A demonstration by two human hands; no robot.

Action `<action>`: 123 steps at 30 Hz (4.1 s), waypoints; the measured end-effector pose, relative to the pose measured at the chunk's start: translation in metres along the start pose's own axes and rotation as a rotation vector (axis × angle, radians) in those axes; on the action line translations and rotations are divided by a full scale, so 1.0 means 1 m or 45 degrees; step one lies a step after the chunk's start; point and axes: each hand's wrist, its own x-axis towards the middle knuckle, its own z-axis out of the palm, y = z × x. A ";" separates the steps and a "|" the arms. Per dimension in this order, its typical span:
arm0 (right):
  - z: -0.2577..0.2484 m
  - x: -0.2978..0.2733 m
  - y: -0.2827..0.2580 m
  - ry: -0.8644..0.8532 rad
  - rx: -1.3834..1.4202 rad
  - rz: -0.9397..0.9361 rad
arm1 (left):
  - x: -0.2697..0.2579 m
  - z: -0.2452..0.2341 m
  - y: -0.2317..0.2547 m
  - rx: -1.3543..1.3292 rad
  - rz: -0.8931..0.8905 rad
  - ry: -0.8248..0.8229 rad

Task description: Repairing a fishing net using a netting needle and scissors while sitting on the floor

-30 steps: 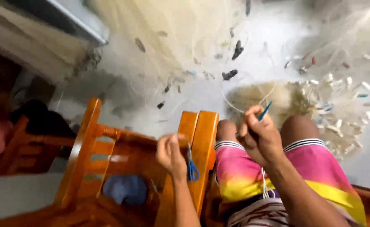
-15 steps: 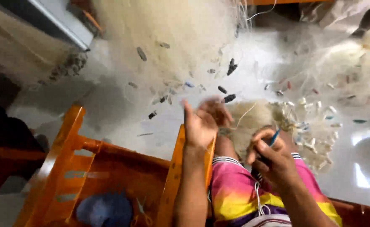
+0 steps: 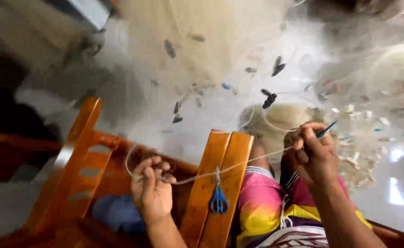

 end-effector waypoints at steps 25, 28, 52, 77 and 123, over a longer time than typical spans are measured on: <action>-0.016 -0.018 0.010 -0.049 -0.070 0.371 | -0.080 0.077 0.010 0.133 0.516 0.214; -0.024 -0.014 0.008 -0.015 -0.118 0.317 | -0.083 0.076 0.013 0.147 0.544 0.205; -0.013 -0.012 0.011 -0.174 -0.058 0.270 | -0.047 0.055 -0.044 0.736 0.246 0.834; -0.035 -0.006 0.052 -0.395 0.190 0.323 | -0.036 0.157 -0.087 0.411 -0.224 0.157; -0.077 0.007 0.022 -0.629 0.313 0.309 | -0.070 0.177 -0.126 0.121 0.104 0.145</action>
